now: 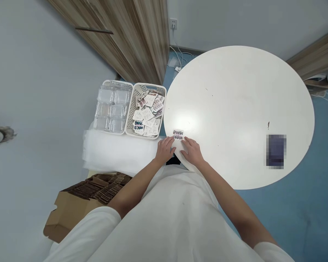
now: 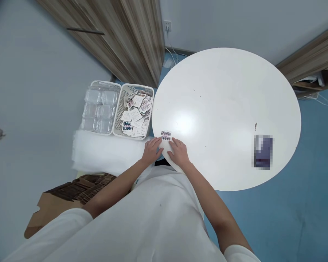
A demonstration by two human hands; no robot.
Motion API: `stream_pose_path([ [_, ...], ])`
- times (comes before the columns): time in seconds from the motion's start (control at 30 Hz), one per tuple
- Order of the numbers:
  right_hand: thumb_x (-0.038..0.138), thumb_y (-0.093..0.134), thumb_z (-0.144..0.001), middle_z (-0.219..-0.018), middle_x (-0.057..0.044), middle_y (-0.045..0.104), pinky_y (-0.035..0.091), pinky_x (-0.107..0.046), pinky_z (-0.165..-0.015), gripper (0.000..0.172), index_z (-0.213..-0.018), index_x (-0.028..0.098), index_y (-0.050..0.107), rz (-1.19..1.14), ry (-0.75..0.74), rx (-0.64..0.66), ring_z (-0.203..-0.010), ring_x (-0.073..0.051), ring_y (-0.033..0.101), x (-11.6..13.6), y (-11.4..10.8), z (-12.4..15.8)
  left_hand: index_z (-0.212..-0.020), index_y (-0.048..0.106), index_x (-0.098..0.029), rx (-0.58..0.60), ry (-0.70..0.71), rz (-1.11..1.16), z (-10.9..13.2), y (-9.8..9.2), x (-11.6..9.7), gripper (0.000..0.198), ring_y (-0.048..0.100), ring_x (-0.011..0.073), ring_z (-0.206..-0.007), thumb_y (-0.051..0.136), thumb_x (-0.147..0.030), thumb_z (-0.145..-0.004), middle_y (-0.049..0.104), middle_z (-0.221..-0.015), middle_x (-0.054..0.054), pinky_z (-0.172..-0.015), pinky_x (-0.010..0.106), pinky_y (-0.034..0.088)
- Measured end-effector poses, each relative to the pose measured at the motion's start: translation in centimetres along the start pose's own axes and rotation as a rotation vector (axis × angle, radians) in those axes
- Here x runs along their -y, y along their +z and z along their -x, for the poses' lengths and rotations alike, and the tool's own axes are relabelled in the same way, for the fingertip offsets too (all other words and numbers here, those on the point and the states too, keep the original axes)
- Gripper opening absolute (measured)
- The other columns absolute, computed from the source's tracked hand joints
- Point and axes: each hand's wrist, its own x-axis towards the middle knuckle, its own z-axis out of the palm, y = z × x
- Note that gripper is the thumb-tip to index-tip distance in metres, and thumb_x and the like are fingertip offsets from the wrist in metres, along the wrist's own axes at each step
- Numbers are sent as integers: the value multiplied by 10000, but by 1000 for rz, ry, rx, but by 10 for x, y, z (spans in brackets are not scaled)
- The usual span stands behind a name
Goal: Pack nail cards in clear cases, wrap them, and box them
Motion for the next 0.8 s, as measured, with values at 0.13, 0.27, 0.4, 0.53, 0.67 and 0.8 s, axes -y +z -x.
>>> stream_pose_path([
  [0.13, 371, 483, -780, -1383, -113, 327, 231, -466, -944, 474, -1220, 200, 443, 162, -56, 20, -1251, -297, 266, 5, 3, -3, -1237, 431, -172, 52, 14, -44, 4, -3, -3, 421, 312, 271, -1259, 405, -326, -846, 435, -1315, 116, -974, 434, 239],
  [0.27, 340, 432, -808, -1388, -110, 321, 207, -457, -937, 434, -1219, 202, 437, 217, -50, 0, -1249, -290, 258, 10, 6, -14, -1266, 400, -170, 44, -16, -69, -5, -5, -4, 458, 269, 286, -1282, 403, -339, -841, 401, -1341, 124, -971, 456, 235],
  [0.4, 338, 405, -819, -1388, -106, 322, 192, -458, -935, 432, -1229, 201, 421, 241, -46, -14, -1245, -292, 252, 11, 4, -29, -1289, 364, -150, 49, -43, -114, -16, -7, -3, 484, 238, 284, -1295, 381, -348, -848, 366, -1363, 130, -971, 456, 232],
  [0.53, 338, 388, -827, -1386, -106, 324, 188, -456, -932, 425, -1225, 193, 418, 254, -39, -26, -1240, -290, 254, 13, 1, -38, -1296, 346, -149, 51, -49, -124, -22, -8, -1, 479, 217, 269, -1304, 358, -340, -857, 340, -1378, 126, -970, 442, 242],
  [0.67, 342, 393, -824, -1391, -106, 316, 188, -449, -930, 417, -1211, 191, 430, 255, -37, -27, -1243, -293, 250, 14, -1, -41, -1289, 345, -150, 33, -33, -83, -25, -7, 2, 475, 209, 273, -1307, 366, -340, -854, 314, -1391, 131, -964, 436, 261],
  [0.8, 359, 380, -825, -1404, -104, 290, 184, -442, -936, 462, -1252, 184, 383, 278, -27, -28, -1259, -293, 224, 13, -2, -45, -1311, 302, -139, 27, -26, -70, -27, -4, 4, 490, 216, 262, -1306, 354, -319, -858, 309, -1392, 138, -967, 423, 268],
])
